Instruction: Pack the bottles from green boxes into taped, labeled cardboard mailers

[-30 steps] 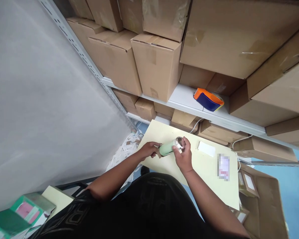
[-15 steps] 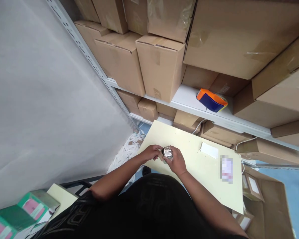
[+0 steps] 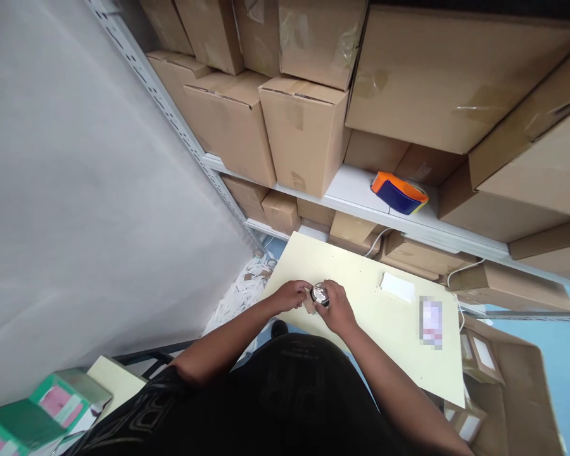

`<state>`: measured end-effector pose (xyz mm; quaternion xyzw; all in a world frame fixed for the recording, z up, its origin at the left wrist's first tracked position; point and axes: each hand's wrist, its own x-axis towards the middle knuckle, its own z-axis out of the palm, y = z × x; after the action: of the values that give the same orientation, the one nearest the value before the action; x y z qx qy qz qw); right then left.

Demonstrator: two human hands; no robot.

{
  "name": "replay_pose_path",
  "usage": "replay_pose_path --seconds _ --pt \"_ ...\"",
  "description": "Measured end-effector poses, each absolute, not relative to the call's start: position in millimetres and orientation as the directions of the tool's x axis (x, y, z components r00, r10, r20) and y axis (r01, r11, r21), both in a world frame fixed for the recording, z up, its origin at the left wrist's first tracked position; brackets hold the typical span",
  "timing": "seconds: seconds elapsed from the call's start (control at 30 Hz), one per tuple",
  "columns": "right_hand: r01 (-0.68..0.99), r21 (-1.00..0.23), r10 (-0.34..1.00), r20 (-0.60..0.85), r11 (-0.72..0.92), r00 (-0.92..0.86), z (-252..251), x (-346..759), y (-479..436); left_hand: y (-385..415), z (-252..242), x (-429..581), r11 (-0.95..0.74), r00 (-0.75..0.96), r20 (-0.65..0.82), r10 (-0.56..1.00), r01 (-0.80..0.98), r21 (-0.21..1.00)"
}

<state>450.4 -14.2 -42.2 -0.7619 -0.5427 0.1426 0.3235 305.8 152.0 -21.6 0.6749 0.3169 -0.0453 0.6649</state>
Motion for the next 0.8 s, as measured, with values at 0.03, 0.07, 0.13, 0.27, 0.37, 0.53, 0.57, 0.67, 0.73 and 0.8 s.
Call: replay_pose_path --seconds 0.03,0.07,0.13,0.27,0.37,0.53,0.57,0.67,0.73,0.8 --pt "0.732 -0.649 0.922 0.122 -0.206 0.368 -41.0 450.8 -15.1 151.1 -21.4 305.5 0.062 0.806 -0.468 0.361 0.48 0.875" --pt "0.734 -0.647 0.927 0.112 -0.206 0.359 -39.8 451.4 -16.2 150.4 -21.4 305.3 0.039 0.816 -0.457 0.354 0.475 0.879" --pt "0.752 -0.632 0.942 0.102 -0.187 0.32 -37.5 453.1 -18.9 149.9 -22.0 305.4 0.007 0.823 -0.442 0.355 0.471 0.882" --pt "0.81 -0.575 0.976 0.089 -0.114 0.201 -36.8 455.1 -27.8 151.5 -27.4 306.9 0.001 0.784 -0.395 0.479 0.449 0.893" --pt "0.767 -0.623 0.961 0.084 -0.156 0.263 -41.1 453.6 -35.5 149.4 -31.5 306.5 0.081 0.745 -0.348 0.569 0.371 0.925" --pt "0.552 -0.781 0.872 0.022 -0.29 0.489 -48.7 452.1 -39.9 134.8 -33.2 300.9 0.169 0.751 -0.286 0.595 0.231 0.958" --pt "0.541 -0.79 0.875 0.011 -0.289 0.484 -49.0 452.4 -39.4 131.9 -33.0 300.0 0.111 0.766 -0.256 0.59 0.237 0.965" --pt "0.527 -0.799 0.89 -0.024 -0.291 0.455 -48.4 453.9 -37.1 126.6 -31.7 300.1 -0.104 0.795 -0.165 0.583 0.275 0.956" --pt "0.513 -0.799 0.887 -0.052 -0.312 0.459 -48.0 455.1 -35.0 126.4 -30.7 302.5 -0.116 0.77 -0.149 0.621 0.278 0.954" --pt "0.499 -0.797 0.873 -0.068 -0.339 0.483 -48.6 456.7 -32.9 127.8 -30.1 305.3 -0.015 0.729 -0.177 0.661 0.249 0.969"
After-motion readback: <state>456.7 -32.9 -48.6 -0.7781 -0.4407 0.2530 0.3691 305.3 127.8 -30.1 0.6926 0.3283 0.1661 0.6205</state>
